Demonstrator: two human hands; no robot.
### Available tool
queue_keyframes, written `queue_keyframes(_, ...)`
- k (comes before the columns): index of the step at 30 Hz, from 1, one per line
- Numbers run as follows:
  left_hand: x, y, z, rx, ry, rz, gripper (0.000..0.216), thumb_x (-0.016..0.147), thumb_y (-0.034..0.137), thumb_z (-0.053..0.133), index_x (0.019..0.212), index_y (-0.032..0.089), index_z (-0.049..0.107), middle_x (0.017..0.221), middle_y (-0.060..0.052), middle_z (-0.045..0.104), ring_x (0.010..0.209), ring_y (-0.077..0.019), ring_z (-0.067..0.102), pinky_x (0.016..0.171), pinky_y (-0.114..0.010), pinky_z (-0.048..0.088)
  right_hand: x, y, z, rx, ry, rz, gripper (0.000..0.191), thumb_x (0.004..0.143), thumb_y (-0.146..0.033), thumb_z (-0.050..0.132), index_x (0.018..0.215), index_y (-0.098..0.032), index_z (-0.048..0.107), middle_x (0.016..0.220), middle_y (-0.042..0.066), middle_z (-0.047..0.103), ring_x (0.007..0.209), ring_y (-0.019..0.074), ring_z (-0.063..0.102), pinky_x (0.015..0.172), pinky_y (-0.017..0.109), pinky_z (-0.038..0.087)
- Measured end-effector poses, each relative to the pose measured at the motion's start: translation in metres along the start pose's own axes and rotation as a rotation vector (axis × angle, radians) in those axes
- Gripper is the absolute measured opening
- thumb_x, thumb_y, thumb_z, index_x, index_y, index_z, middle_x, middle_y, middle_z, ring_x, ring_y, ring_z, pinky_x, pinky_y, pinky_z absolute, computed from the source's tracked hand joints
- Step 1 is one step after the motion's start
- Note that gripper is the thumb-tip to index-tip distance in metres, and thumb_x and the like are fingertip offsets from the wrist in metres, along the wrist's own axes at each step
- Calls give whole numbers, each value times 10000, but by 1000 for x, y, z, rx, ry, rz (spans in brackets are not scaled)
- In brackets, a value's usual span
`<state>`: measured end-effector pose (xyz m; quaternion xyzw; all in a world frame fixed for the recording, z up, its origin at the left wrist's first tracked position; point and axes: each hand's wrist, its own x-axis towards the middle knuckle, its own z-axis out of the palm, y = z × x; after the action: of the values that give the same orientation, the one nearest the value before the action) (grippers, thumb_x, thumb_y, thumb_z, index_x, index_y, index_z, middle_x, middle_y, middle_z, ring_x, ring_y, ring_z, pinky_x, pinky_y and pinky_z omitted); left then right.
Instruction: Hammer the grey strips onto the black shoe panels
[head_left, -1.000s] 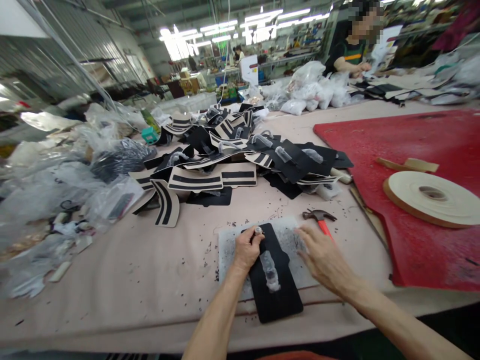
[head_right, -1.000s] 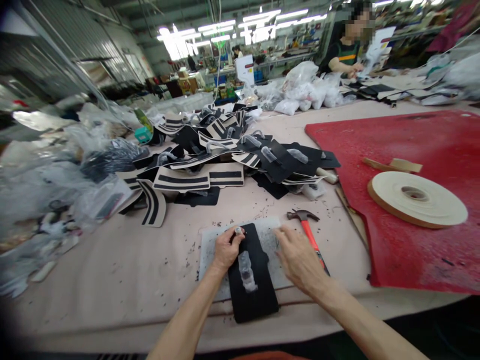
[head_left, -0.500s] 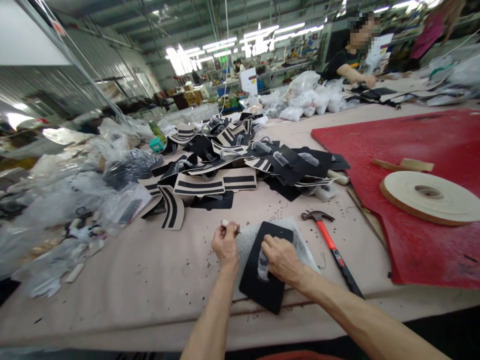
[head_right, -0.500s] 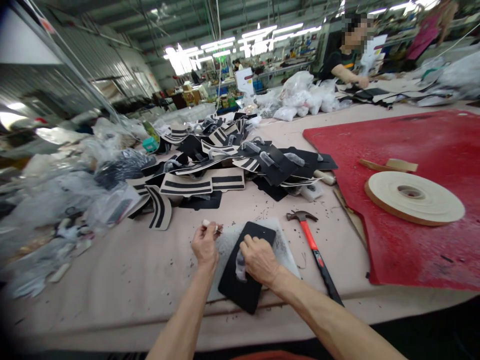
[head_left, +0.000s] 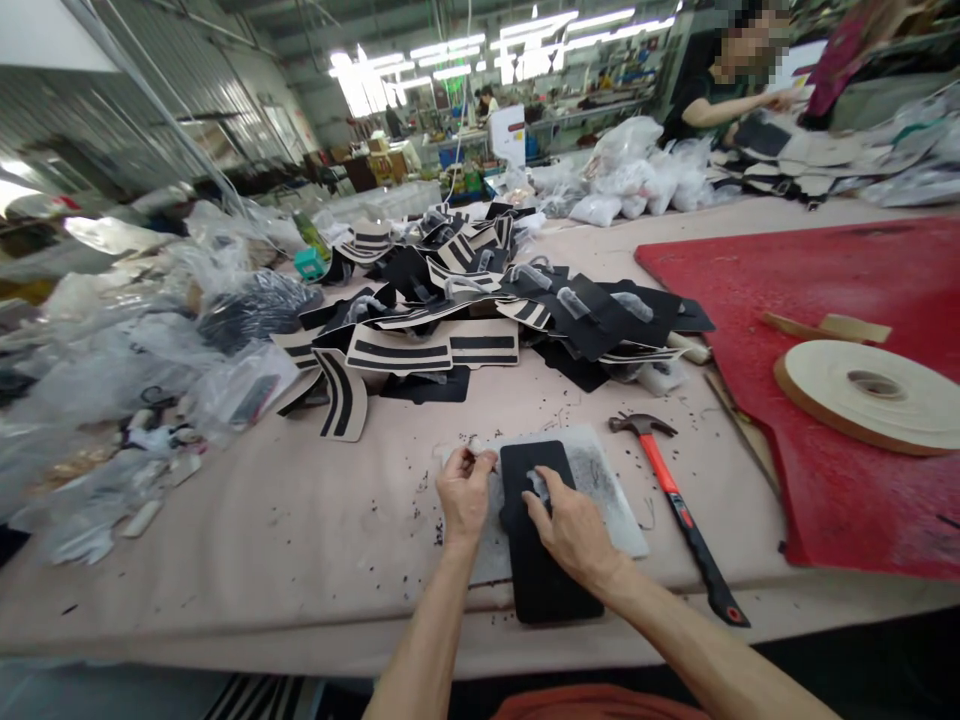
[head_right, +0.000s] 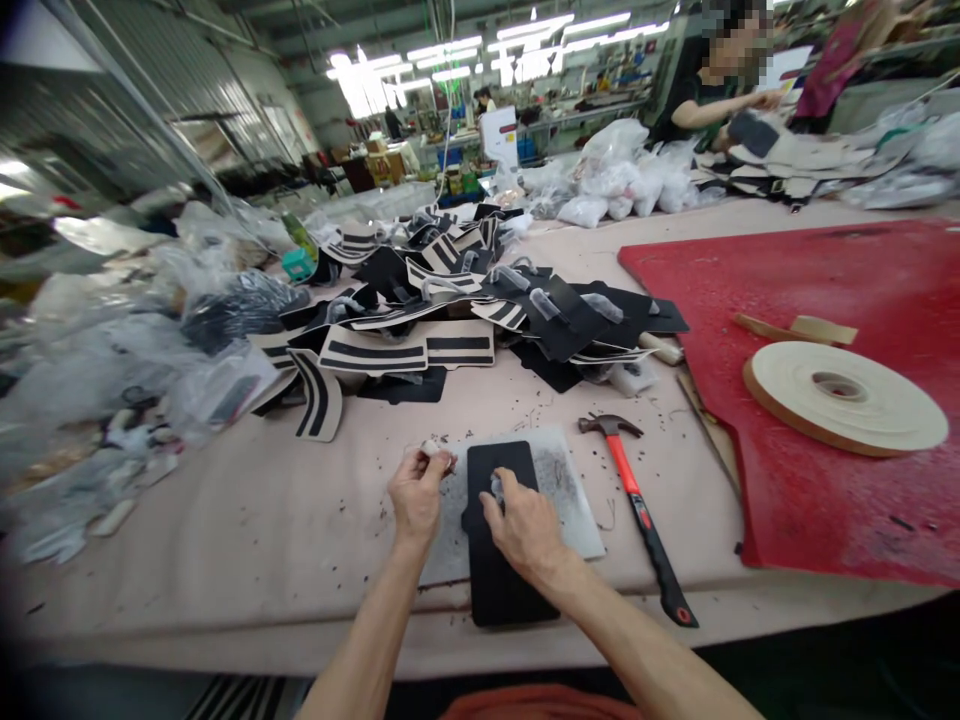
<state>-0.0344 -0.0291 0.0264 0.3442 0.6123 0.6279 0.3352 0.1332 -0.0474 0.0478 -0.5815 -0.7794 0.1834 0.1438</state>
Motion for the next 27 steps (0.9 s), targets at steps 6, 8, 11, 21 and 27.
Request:
queue_keyframes(6,10,-5,26,-29,-222,19,192,814,334,714,880,154,696,837,-41,750,796,-167,707,774,-261,558,2,6,24,-17,60,-82,402,1006,-281,392,1343,-98,513,1220,186,697,905,254,733,736,315,529)
queue_keyframes(8,12,-11,33,-38,-287,10,185,825,334,698,884,158,692,845,-50,757,801,-174,714,788,-277,561,2,9,24,-29,36,-85,368,1004,-259,387,1304,-105,535,1152,168,723,863,240,733,706,296,508)
queue_keyframes(11,12,-22,38,-27,-344,4,210,848,358,678,920,161,683,849,-64,764,800,-188,726,776,-297,569,-1,17,20,-21,-9,-24,303,1018,-330,414,1160,-141,603,956,117,753,791,231,726,661,281,460)
queue_keyframes(21,10,-28,36,77,-350,24,218,883,357,640,980,168,689,898,-75,779,844,-198,735,812,-314,568,-4,18,9,-17,-97,-6,241,1016,-344,447,1018,-177,621,938,73,737,828,217,706,666,288,382)
queue_keyframes(27,6,-23,39,189,-330,94,178,895,348,623,915,187,694,874,-44,766,803,-177,710,767,-269,538,-4,18,12,-13,-77,-1,240,1017,-354,441,1019,-184,609,934,65,735,837,224,705,654,292,371)
